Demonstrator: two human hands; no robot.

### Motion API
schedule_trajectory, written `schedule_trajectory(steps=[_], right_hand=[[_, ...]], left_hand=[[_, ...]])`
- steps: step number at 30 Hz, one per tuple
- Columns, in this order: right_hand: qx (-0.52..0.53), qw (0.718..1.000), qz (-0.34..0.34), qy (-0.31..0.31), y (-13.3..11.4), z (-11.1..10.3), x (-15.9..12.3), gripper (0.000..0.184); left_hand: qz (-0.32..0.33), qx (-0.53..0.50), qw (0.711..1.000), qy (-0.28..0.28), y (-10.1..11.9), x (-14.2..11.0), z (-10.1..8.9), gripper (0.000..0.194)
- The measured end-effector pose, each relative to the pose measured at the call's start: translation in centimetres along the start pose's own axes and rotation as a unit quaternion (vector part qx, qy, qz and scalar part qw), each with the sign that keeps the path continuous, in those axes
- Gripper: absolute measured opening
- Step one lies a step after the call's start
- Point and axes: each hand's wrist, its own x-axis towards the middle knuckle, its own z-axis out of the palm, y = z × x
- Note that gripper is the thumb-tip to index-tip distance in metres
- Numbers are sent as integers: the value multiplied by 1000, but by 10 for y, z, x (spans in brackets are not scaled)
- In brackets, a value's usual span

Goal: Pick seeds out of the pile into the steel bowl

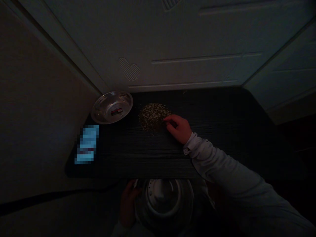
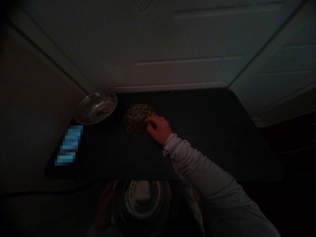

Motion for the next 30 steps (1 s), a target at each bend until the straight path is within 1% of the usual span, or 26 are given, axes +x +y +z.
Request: schedule_trajectory(steps=[3, 6, 10, 13, 16, 21, 23, 30], right_hand=[[-6, 1000, -8, -9, -1, -1, 0, 18], [-8, 1000, -7, -10, -1, -2, 1, 17], [-16, 1000, -7, -9, -1, -3, 1, 17], [-24, 1000, -7, -11, -1, -2, 1, 17], [-31, 999, -7, -3, 0, -1, 1, 17], [-19, 1000, -3, 4, 0, -1, 0, 17], [-16, 1000, -4, -1, 0, -1, 0, 16], [-19, 1000, 3, -4, -1, -2, 0, 16]], left_hand=[[-1, -5, 1000, 0, 0, -1, 0, 27], [-7, 0, 1000, -11, -2, 0, 0, 28], [-17, 8, 1000, 0, -2, 0, 0, 29], [-12, 5, 1000, -9, 0, -1, 1, 29], [-2, 10, 1000, -5, 2, -2, 2, 28], [9, 9, 1000, -13, 3, -2, 3, 26], [7, 4, 1000, -7, 2, -3, 2, 27], [-11, -1, 1000, -19, -1, -1, 1, 30]])
